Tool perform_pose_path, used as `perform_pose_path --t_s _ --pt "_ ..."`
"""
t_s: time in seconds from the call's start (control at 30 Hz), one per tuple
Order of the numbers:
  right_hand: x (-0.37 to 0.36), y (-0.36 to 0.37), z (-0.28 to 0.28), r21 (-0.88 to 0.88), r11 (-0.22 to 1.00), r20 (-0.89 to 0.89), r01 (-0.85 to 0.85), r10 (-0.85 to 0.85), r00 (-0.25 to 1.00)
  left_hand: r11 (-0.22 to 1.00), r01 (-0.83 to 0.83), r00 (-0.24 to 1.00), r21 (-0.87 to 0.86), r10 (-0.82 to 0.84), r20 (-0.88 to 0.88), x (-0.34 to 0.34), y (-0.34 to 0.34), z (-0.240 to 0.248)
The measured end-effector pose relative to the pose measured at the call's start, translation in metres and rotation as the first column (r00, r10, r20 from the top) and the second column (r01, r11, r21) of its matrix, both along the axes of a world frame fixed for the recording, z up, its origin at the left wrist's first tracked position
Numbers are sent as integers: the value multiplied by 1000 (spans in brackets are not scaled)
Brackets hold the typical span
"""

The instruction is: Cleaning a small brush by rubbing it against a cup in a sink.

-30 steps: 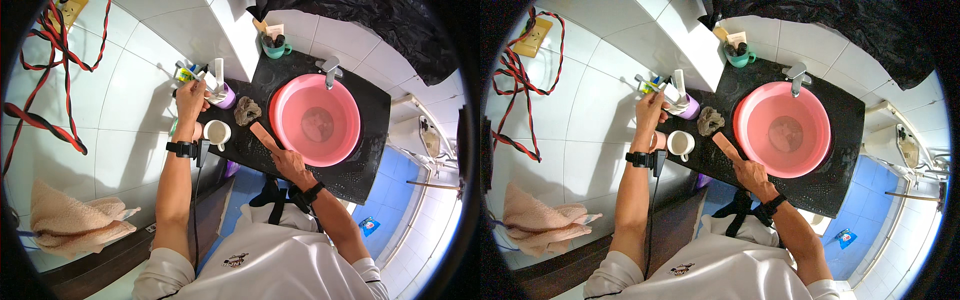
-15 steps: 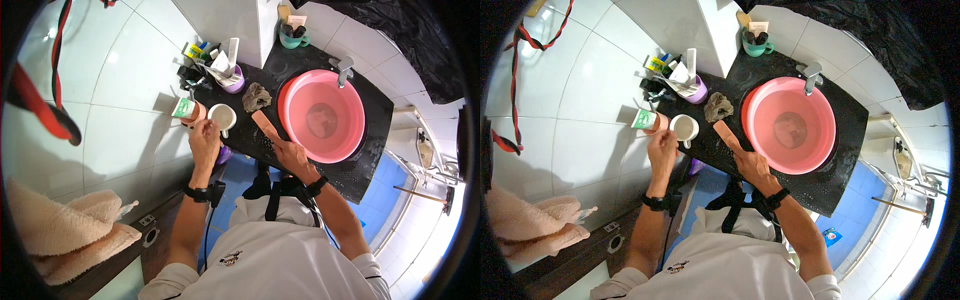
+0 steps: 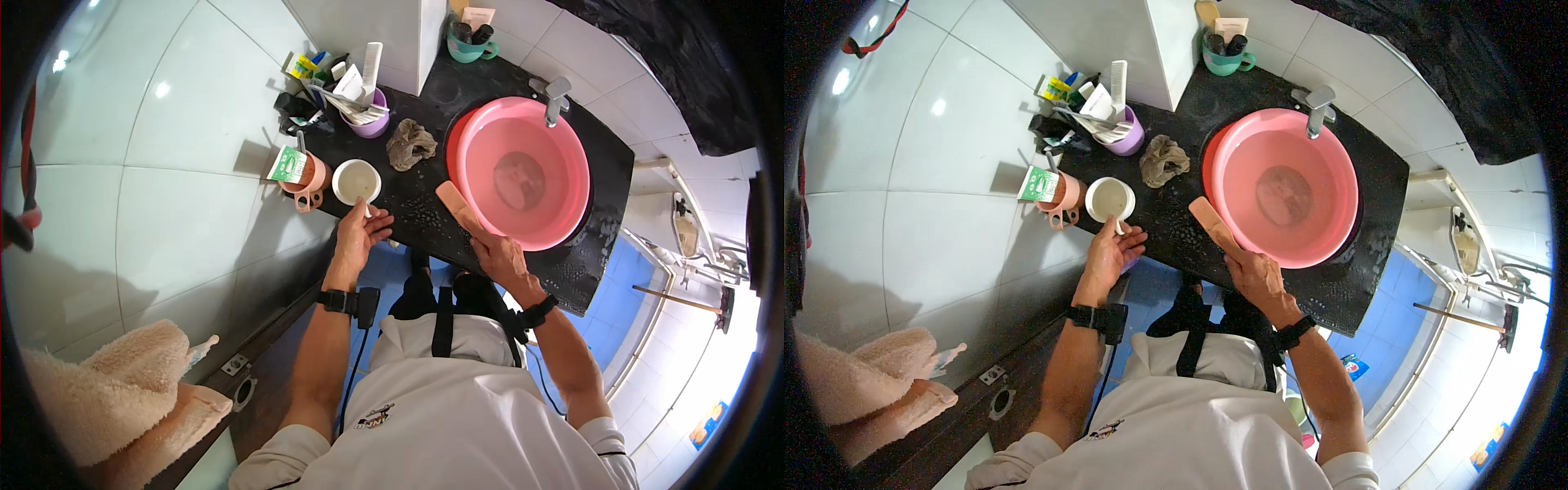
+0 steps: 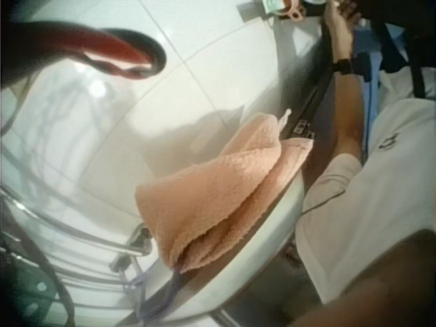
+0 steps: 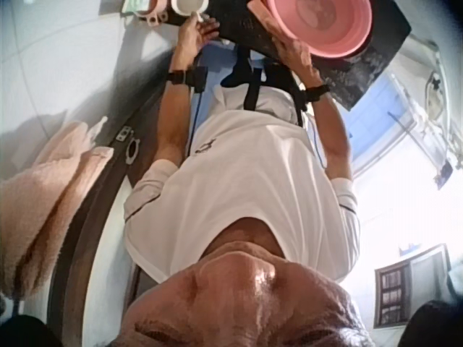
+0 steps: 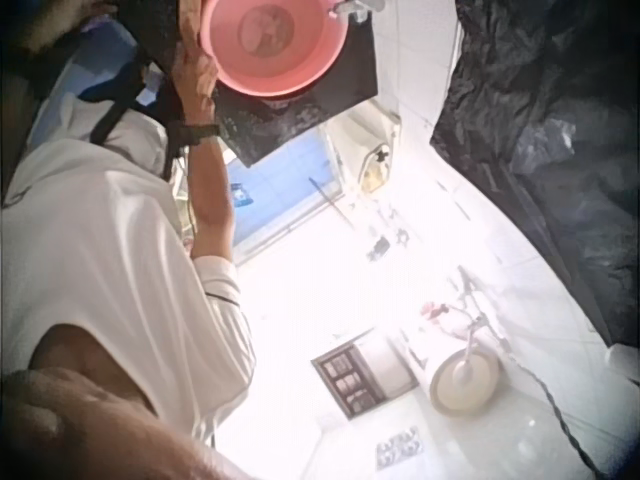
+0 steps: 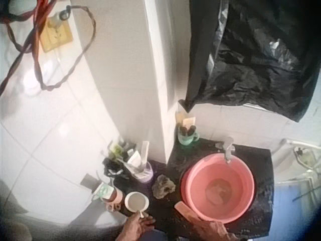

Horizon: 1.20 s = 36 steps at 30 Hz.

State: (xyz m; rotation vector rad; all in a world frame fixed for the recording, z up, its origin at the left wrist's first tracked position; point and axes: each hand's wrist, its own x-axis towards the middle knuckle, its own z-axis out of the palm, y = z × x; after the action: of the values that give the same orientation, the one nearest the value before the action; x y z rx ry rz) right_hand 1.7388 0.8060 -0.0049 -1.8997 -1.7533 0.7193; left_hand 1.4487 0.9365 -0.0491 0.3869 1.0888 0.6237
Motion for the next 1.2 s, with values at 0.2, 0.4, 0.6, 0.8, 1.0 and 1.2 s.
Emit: perform_pose_path --t_s 0.2,0.4,0.6,0.8,1.0,1.2 --pt "5 -33 -3 -99 981 -73 -165 159 985 952 -107 939 285 191 -286 11 -16 5" --pt "42 -53 2 -142 980 -128 -137 119 985 633 322 708 704 333 -623 40 -48 47" --pt "68 -68 -2 -65 995 -223 -78 61 973 479 449 676 754 370 -637 103 -71 91" --pt "109 -103 -14 -79 994 -399 -75 38 916 513 424 721 746 307 -621 148 -93 88" --pt "142 -114 22 -200 974 -852 102 -225 472 877 93 969 472 28 -244 195 -111 99" --pt "162 -112 59 -270 957 -938 109 -287 196 990 15 990 142 -34 134 252 -115 121"
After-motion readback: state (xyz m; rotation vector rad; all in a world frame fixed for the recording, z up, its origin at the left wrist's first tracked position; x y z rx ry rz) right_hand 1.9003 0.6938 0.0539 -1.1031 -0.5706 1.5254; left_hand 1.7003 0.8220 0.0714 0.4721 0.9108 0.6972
